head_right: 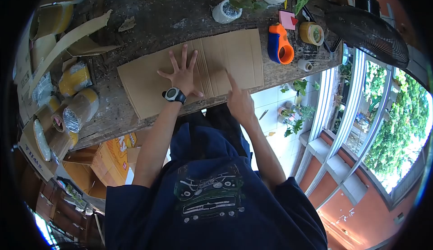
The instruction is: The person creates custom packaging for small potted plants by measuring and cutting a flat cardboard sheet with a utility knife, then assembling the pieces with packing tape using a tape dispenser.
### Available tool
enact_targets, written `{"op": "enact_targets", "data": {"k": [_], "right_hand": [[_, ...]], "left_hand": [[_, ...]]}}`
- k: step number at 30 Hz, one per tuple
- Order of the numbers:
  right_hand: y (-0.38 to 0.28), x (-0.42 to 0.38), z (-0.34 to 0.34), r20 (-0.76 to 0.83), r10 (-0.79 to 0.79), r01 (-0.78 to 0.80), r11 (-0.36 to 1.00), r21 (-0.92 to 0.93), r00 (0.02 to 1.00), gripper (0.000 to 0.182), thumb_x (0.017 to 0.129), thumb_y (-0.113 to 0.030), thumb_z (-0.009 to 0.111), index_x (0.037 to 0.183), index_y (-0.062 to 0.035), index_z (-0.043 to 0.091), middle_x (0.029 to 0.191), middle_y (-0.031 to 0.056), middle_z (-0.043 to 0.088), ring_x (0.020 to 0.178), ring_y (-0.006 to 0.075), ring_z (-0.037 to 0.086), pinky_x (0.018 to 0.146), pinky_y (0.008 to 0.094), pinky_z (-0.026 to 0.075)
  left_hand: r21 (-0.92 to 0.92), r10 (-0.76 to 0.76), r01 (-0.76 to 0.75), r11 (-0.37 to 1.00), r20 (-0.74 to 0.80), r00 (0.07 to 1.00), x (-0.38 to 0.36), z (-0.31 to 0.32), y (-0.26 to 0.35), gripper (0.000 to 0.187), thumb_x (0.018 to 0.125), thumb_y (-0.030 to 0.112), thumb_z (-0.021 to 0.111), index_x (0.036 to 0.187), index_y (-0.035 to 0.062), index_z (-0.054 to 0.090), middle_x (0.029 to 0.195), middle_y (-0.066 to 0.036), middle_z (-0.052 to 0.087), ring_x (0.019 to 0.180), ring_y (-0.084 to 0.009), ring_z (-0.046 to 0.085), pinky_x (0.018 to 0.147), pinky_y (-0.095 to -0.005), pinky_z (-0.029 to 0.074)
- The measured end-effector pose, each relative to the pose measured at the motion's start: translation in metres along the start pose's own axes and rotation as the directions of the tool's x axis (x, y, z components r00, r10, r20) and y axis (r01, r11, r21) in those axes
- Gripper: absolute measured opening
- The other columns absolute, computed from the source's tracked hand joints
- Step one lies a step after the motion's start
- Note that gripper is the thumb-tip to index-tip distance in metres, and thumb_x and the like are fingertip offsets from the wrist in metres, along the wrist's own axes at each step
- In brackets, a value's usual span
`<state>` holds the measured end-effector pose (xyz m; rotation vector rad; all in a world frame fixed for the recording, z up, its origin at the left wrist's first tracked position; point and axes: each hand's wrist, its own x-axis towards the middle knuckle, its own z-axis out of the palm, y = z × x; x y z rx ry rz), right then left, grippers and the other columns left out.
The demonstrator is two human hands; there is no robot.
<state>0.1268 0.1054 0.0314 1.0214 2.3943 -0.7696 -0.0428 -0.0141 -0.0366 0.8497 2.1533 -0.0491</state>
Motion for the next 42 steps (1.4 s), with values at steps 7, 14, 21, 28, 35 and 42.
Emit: {"op": "enact_targets", "data": {"k": [7, 14, 21, 28, 35, 42], "right_hand": [[-0.016, 0.012, -0.035, -0.112, -0.057, 0.069, 0.992, 0.106, 0.992, 0.051, 0.093, -0.007, 0.055, 0.143, -0.0136, 0.048, 0.099, 0.0304, 0.068, 0.093, 0.0513, 0.064, 0.084, 0.0566, 0.051], [-0.012, 0.027, -0.015, 0.014, 0.040, -0.040, 0.999, -0.001, 0.999, 0.058, 0.092, -0.006, 0.056, 0.148, -0.0142, 0.041, 0.100, 0.0330, 0.064, 0.088, 0.0518, 0.064, 0.078, 0.0602, 0.050], [0.023, -0.020, -0.022, 0.003, 0.029, -0.029, 0.999, 0.022, 1.000, 0.060, 0.091, -0.006, 0.058, 0.148, -0.0155, 0.041, 0.082, 0.0322, 0.067, 0.083, 0.0515, 0.066, 0.075, 0.0599, 0.050], [-0.004, 0.065, -0.031, -0.096, -0.089, 0.096, 0.993, 0.068, 0.991, 0.056, 0.094, -0.007, 0.055, 0.148, -0.0140, 0.041, 0.091, 0.0309, 0.067, 0.083, 0.0525, 0.064, 0.072, 0.0602, 0.049], [0.037, -0.041, -0.040, 0.192, 0.179, -0.169, 0.983, -0.069, 0.965, 0.060, 0.092, -0.009, 0.060, 0.148, -0.0168, 0.042, 0.094, 0.0334, 0.067, 0.085, 0.0521, 0.065, 0.079, 0.0590, 0.051], [0.011, 0.082, -0.033, -0.161, -0.109, 0.125, 0.988, 0.093, 0.981, 0.055, 0.092, -0.005, 0.053, 0.145, -0.0099, 0.043, 0.093, 0.0318, 0.066, 0.084, 0.0526, 0.063, 0.076, 0.0608, 0.048]], "left_hand": [[-0.010, -0.012, 0.012, 1.000, -0.021, 1.000, -0.002, 0.002, 0.000, 0.161, 0.032, 0.051, 0.097, 0.159, 0.0389, -0.001, 0.166, 0.003, -0.020, 0.148, -0.0451, -0.021, 0.090, -0.0944, 0.016], [-0.007, -0.028, 0.028, 1.000, -0.002, 1.000, 0.000, 0.000, 0.001, 0.160, 0.032, 0.049, 0.098, 0.159, 0.0387, 0.000, 0.166, 0.004, -0.020, 0.148, -0.0458, -0.022, 0.090, -0.0948, 0.015], [0.018, -0.040, 0.040, 0.999, -0.004, 0.999, 0.000, 0.001, 0.003, 0.159, 0.034, 0.051, 0.097, 0.159, 0.0398, -0.001, 0.166, 0.004, -0.020, 0.149, -0.0448, -0.019, 0.092, -0.0930, 0.018], [0.050, -0.059, 0.058, 0.997, 0.005, 0.998, 0.001, 0.000, 0.005, 0.162, 0.032, 0.051, 0.097, 0.159, 0.0392, -0.002, 0.165, 0.004, -0.021, 0.148, -0.0455, -0.021, 0.092, -0.0934, 0.018], [0.048, -0.076, 0.074, 0.996, 0.039, 0.996, 0.003, -0.002, 0.006, 0.161, 0.033, 0.051, 0.097, 0.159, 0.0392, -0.003, 0.165, 0.005, -0.021, 0.148, -0.0461, -0.021, 0.093, -0.0928, 0.018], [0.042, -0.058, 0.058, 0.997, -0.001, 0.998, 0.001, 0.002, 0.005, 0.162, 0.031, 0.050, 0.098, 0.159, 0.0388, -0.001, 0.165, 0.003, -0.022, 0.148, -0.0470, -0.021, 0.091, -0.0943, 0.014]]}}
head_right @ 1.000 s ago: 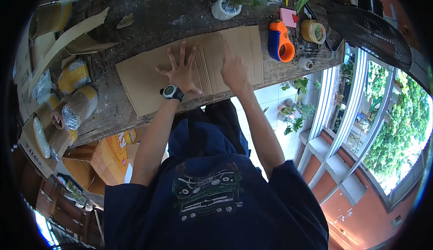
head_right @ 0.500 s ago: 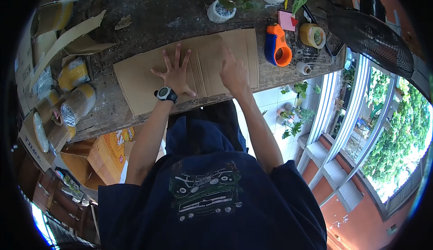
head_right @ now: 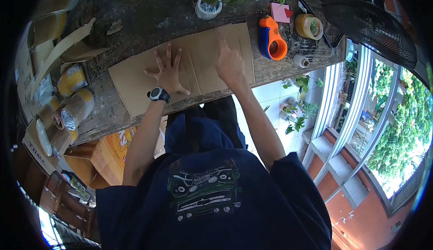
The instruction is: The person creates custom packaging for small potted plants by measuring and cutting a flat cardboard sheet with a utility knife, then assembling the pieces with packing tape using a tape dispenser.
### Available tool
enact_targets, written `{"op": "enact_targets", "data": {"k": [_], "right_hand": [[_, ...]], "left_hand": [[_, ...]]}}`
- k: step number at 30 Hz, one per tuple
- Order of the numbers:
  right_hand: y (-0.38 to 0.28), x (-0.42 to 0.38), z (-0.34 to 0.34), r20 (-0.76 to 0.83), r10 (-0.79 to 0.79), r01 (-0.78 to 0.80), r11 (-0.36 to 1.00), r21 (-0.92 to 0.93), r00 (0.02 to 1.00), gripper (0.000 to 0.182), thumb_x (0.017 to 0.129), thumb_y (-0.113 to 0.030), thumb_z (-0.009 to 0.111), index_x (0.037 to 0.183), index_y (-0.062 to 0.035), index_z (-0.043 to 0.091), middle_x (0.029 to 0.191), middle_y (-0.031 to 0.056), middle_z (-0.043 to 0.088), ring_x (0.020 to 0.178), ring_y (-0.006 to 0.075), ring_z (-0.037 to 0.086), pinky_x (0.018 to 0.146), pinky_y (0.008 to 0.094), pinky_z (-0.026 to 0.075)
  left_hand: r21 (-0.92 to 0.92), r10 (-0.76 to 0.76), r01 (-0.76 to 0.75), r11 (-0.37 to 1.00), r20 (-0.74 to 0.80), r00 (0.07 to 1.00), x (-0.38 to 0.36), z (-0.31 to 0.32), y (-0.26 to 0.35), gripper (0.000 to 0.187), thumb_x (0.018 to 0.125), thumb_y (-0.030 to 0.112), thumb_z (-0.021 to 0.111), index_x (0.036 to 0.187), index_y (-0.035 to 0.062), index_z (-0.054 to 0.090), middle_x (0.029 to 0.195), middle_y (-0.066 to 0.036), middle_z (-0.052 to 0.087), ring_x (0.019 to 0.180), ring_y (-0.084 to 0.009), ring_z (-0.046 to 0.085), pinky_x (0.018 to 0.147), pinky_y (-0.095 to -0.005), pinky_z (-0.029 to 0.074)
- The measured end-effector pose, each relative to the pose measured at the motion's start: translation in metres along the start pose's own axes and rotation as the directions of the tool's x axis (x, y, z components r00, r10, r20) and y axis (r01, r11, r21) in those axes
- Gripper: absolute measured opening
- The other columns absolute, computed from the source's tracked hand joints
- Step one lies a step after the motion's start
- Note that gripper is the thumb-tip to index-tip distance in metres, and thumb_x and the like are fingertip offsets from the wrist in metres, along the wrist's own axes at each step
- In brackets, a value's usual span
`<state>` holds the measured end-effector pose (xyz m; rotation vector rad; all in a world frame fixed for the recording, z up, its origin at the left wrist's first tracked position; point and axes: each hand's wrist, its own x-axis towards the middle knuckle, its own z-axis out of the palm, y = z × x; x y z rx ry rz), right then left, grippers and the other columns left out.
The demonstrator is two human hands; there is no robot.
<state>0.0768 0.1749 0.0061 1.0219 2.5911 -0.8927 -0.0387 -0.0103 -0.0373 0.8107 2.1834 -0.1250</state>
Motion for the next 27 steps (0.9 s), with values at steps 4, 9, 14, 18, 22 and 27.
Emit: {"op": "enact_targets", "data": {"k": [4, 9, 14, 18, 22, 27], "right_hand": [[0.025, -0.093, -0.015, 0.230, 0.168, -0.149, 0.984, -0.096, 0.959, 0.064, 0.093, -0.009, 0.056, 0.152, -0.0154, 0.033, 0.078, 0.0312, 0.066, 0.078, 0.0522, 0.065, 0.074, 0.0619, 0.051], [0.028, -0.103, -0.034, 0.307, 0.268, -0.254, 0.963, -0.085, 0.913, 0.060, 0.091, -0.007, 0.056, 0.149, -0.0179, 0.042, 0.113, 0.0287, 0.067, 0.101, 0.0512, 0.063, 0.092, 0.0559, 0.049], [-0.007, 0.020, -0.035, 0.037, 0.078, -0.079, 0.996, 0.044, 0.996, 0.055, 0.093, -0.009, 0.053, 0.147, -0.0111, 0.042, 0.103, 0.0366, 0.062, 0.097, 0.0541, 0.058, 0.082, 0.0577, 0.048], [0.020, -0.044, -0.022, 0.155, 0.177, -0.175, 0.984, -0.029, 0.972, 0.059, 0.092, -0.008, 0.055, 0.149, -0.0129, 0.040, 0.097, 0.0359, 0.064, 0.093, 0.0545, 0.061, 0.082, 0.0599, 0.048], [0.043, -0.111, -0.036, 0.378, 0.292, -0.249, 0.955, -0.161, 0.879, 0.065, 0.091, -0.008, 0.056, 0.152, -0.0167, 0.036, 0.103, 0.0357, 0.065, 0.095, 0.0538, 0.062, 0.088, 0.0598, 0.049], [0.016, -0.013, -0.055, 0.043, 0.074, -0.074, 0.997, -0.019, 0.996, 0.054, 0.095, -0.010, 0.050, 0.148, -0.0162, 0.041, 0.101, 0.0295, 0.066, 0.094, 0.0509, 0.061, 0.080, 0.0564, 0.050]], "left_hand": [[0.021, -0.025, 0.024, 0.999, 0.031, 0.999, 0.002, 0.000, 0.002, 0.162, 0.032, 0.053, 0.097, 0.159, 0.0394, -0.003, 0.165, 0.004, -0.021, 0.148, -0.0463, -0.022, 0.091, -0.0940, 0.015], [0.023, -0.034, 0.034, 0.999, 0.030, 0.999, 0.005, 0.000, 0.002, 0.163, 0.031, 0.052, 0.097, 0.159, 0.0397, -0.003, 0.165, 0.004, -0.022, 0.148, -0.0462, -0.022, 0.091, -0.0940, 0.015], [-0.002, -0.027, 0.027, 1.000, -0.006, 1.000, 0.004, 0.004, 0.001, 0.167, 0.027, 0.047, 0.098, 0.158, 0.0414, -0.004, 0.166, 0.004, -0.021, 0.149, -0.0450, -0.021, 0.094, -0.0934, 0.012], [0.009, -0.037, 0.037, 0.999, 0.021, 0.999, 0.006, 0.001, 0.002, 0.166, 0.028, 0.049, 0.098, 0.158, 0.0414, -0.004, 0.166, 0.004, -0.021, 0.148, -0.0457, -0.021, 0.092, -0.0937, 0.013], [0.017, -0.029, 0.029, 0.999, 0.028, 0.999, 0.005, 0.002, 0.002, 0.163, 0.031, 0.051, 0.097, 0.159, 0.0394, -0.004, 0.165, 0.003, -0.022, 0.148, -0.0464, -0.022, 0.091, -0.0942, 0.017], [-0.004, -0.052, 0.052, 0.999, 0.004, 0.999, 0.005, 0.005, 0.002, 0.167, 0.026, 0.046, 0.099, 0.158, 0.0428, -0.002, 0.166, 0.005, -0.019, 0.149, -0.0451, -0.018, 0.093, -0.0938, 0.011]]}}
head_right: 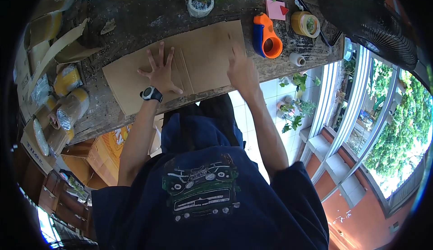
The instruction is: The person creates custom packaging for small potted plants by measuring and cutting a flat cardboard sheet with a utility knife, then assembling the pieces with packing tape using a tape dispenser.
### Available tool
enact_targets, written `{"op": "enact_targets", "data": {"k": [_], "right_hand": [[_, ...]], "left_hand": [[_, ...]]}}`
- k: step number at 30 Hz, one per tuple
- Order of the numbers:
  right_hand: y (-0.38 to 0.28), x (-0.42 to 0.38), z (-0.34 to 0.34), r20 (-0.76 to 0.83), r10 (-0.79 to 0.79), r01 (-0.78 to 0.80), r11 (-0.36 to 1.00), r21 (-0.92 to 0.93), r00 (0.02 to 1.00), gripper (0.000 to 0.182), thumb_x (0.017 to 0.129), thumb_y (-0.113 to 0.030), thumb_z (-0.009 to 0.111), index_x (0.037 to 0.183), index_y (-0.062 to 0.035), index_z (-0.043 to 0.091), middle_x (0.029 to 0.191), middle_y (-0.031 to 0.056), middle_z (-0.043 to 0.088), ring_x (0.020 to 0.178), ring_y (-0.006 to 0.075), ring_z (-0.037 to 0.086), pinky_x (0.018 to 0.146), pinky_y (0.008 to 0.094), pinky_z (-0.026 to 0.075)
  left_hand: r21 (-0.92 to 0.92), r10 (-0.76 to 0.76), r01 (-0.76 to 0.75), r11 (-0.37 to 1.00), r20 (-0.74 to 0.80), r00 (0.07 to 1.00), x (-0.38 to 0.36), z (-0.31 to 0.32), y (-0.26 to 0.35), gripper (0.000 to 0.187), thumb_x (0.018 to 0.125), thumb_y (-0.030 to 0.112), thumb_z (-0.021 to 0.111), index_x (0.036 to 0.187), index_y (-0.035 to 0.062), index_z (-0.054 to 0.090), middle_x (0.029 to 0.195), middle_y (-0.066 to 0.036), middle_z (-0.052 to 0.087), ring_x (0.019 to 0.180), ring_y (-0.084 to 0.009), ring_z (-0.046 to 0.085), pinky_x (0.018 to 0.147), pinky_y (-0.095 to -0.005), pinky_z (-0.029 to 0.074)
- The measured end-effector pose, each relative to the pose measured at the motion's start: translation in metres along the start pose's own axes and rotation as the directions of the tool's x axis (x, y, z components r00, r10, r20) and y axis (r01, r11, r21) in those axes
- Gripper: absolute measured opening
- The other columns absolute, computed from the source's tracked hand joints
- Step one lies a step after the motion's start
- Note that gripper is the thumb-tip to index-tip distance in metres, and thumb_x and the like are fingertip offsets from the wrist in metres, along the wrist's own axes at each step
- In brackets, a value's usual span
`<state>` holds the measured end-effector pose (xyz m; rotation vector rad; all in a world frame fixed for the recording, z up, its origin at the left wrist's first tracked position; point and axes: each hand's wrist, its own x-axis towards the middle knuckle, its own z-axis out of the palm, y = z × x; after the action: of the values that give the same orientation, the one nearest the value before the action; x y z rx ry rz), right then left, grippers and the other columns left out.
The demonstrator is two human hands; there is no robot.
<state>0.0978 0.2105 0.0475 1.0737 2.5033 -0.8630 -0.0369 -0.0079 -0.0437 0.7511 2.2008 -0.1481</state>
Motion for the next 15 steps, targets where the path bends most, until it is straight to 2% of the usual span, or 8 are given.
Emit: {"op": "enact_targets", "data": {"k": [1, 4, 6, 8, 10, 12, 14, 15], "right_hand": [[-0.005, 0.028, 0.003, -0.059, -0.052, 0.053, 0.999, 0.009, 0.997, 0.052, 0.095, -0.011, 0.050, 0.147, -0.0146, 0.042, 0.096, 0.0313, 0.065, 0.092, 0.0518, 0.061, 0.079, 0.0582, 0.048], [-0.004, 0.040, 0.019, -0.012, -0.045, 0.045, 0.999, -0.004, 0.999, 0.054, 0.094, -0.012, 0.052, 0.147, -0.0150, 0.042, 0.094, 0.0339, 0.064, 0.091, 0.0534, 0.061, 0.079, 0.0594, 0.048], [0.005, -0.012, 0.019, 0.093, 0.067, -0.064, 0.997, -0.037, 0.993, 0.061, 0.089, -0.007, 0.056, 0.148, -0.0122, 0.040, 0.085, 0.0331, 0.066, 0.086, 0.0529, 0.065, 0.079, 0.0617, 0.051], [0.035, -0.070, 0.030, 0.251, 0.213, -0.179, 0.972, -0.150, 0.944, 0.066, 0.088, -0.006, 0.059, 0.150, -0.0146, 0.039, 0.094, 0.0293, 0.069, 0.092, 0.0503, 0.066, 0.083, 0.0606, 0.051], [0.076, -0.109, 0.039, 0.356, 0.149, -0.116, 0.987, -0.112, 0.922, 0.066, 0.088, -0.007, 0.059, 0.150, -0.0189, 0.040, 0.105, 0.0258, 0.070, 0.099, 0.0485, 0.066, 0.089, 0.0585, 0.051], [0.064, -0.094, 0.020, 0.299, 0.161, -0.161, 0.987, -0.025, 0.941, 0.065, 0.087, -0.006, 0.060, 0.149, -0.0221, 0.044, 0.113, 0.0231, 0.070, 0.102, 0.0474, 0.065, 0.093, 0.0559, 0.050], [0.042, -0.041, 0.008, 0.047, -0.015, 0.010, 0.994, 0.109, 0.999, 0.059, 0.091, -0.010, 0.055, 0.148, -0.0212, 0.044, 0.104, 0.0288, 0.068, 0.100, 0.0495, 0.062, 0.090, 0.0571, 0.049], [0.016, -0.012, -0.002, 0.027, -0.009, 0.006, 0.993, 0.115, 1.000, 0.057, 0.091, -0.012, 0.053, 0.147, -0.0180, 0.044, 0.099, 0.0309, 0.066, 0.099, 0.0512, 0.060, 0.088, 0.0580, 0.048]], "left_hand": [[-0.016, 0.010, -0.010, 1.000, -0.009, 1.000, 0.002, 0.001, -0.002, 0.166, 0.026, 0.046, 0.099, 0.158, 0.0430, -0.002, 0.166, 0.006, -0.019, 0.149, -0.0448, -0.019, 0.093, -0.0939, 0.012], [0.000, 0.007, -0.007, 1.000, 0.018, 1.000, -0.002, -0.003, 0.001, 0.163, 0.030, 0.047, 0.098, 0.158, 0.0416, -0.002, 0.165, 0.007, -0.020, 0.149, -0.0447, -0.020, 0.091, -0.0945, 0.015], [-0.005, -0.003, 0.003, 1.000, 0.019, 1.000, 0.000, -0.007, 0.003, 0.161, 0.032, 0.047, 0.098, 0.158, 0.0411, -0.002, 0.165, 0.007, -0.021, 0.148, -0.0444, -0.021, 0.091, -0.0948, 0.017], [-0.028, 0.010, -0.010, 1.000, 0.007, 1.000, -0.002, -0.005, 0.001, 0.162, 0.032, 0.047, 0.098, 0.158, 0.0416, -0.002, 0.165, 0.007, -0.021, 0.149, -0.0439, -0.021, 0.091, -0.0949, 0.017], [-0.036, 0.011, -0.011, 0.999, 0.008, 1.000, 0.001, -0.004, 0.001, 0.162, 0.031, 0.047, 0.098, 0.158, 0.0423, -0.002, 0.165, 0.007, -0.020, 0.149, -0.0438, -0.021, 0.091, -0.0949, 0.017], [-0.029, 0.001, -0.001, 1.000, 0.007, 1.000, 0.001, -0.003, 0.000, 0.162, 0.031, 0.047, 0.098, 0.158, 0.0431, -0.002, 0.165, 0.007, -0.020, 0.149, -0.0438, -0.021, 0.091, -0.0948, 0.017], [-0.007, -0.011, 0.011, 1.000, 0.005, 1.000, 0.000, -0.002, 0.001, 0.162, 0.031, 0.047, 0.098, 0.158, 0.0440, -0.001, 0.166, 0.007, -0.019, 0.149, -0.0440, -0.020, 0.091, -0.0947, 0.017], [-0.011, -0.004, 0.004, 1.000, 0.004, 1.000, -0.001, -0.002, 0.000, 0.161, 0.031, 0.047, 0.098, 0.158, 0.0439, -0.001, 0.166, 0.007, -0.019, 0.149, -0.0443, -0.020, 0.091, -0.0946, 0.017]]}}
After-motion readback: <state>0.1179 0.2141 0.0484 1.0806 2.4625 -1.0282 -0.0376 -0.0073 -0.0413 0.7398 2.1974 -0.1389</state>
